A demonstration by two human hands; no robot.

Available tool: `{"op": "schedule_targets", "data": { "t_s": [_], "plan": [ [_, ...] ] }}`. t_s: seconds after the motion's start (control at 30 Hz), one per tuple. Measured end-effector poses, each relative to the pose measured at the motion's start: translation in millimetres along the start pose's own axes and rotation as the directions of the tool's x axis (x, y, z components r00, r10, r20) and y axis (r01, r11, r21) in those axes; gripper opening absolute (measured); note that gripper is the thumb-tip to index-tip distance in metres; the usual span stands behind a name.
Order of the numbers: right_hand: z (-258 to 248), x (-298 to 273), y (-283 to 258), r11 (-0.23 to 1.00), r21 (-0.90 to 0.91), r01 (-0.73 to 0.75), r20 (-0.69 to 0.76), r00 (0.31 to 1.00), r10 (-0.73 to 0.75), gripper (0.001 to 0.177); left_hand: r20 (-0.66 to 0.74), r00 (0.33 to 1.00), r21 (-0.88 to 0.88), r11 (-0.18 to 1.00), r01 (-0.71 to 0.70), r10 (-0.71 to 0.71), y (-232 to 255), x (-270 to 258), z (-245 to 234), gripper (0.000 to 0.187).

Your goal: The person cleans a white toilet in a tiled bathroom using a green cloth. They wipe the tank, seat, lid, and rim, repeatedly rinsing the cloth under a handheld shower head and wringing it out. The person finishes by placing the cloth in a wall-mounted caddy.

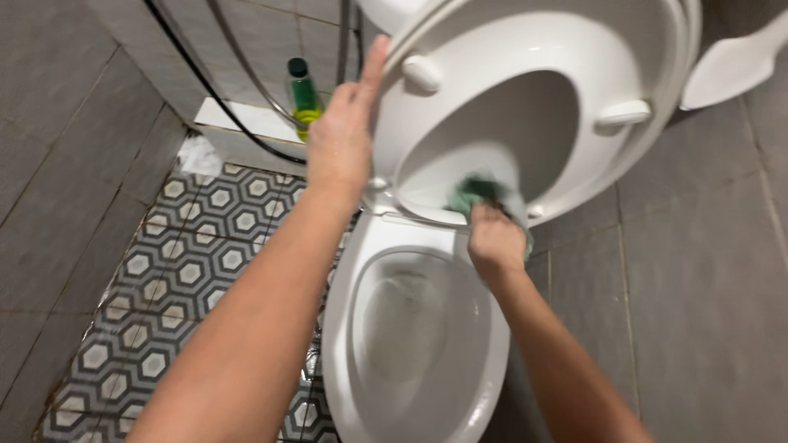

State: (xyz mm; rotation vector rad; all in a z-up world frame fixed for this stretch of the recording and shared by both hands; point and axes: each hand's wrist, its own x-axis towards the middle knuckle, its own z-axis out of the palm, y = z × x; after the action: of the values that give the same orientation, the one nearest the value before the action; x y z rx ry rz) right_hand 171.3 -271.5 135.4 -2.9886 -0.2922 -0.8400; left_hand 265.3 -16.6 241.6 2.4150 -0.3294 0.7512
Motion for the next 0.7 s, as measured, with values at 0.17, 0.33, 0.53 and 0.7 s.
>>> {"op": "schedule_targets", "data": {
  "t_s": [0.17, 0.33, 0.53, 0.7],
  "plan": [
    [74.0, 47.7, -78.9, 0.799, 0.523, -0.296, 0.239, 0.951, 0.195, 0.033, 0.047, 0.999, 0.041, 0.999, 0.009, -0.011, -11.3, 10.0, 7.8, 0.106],
    [65.7, 24.7, -42.4, 0.818, 0.575, -0.03, 0.109, 0.993, -0.041, 0.037, 0.025, 0.999, 0.032, 0.999, -0.032, 0.032, -12.6, 6.8, 16.5, 0.107],
    [23.0, -2.4, 13.8, 0.954, -0.116, 0.277, 0.149, 0.954, -0.259, 0.038, 0.05, 0.999, 0.029, 1.0, -0.01, 0.009, -15.5, 6.2, 17.3, 0.107],
    [57.3, 38.2, -124.7, 0.709, 0.485, -0.512, 0.251, 0.858, 0.447, 0.032, 0.075, 0.997, -0.043, 0.999, -0.011, 0.015, -13.5, 11.4, 9.5, 0.102]
  ]
}}
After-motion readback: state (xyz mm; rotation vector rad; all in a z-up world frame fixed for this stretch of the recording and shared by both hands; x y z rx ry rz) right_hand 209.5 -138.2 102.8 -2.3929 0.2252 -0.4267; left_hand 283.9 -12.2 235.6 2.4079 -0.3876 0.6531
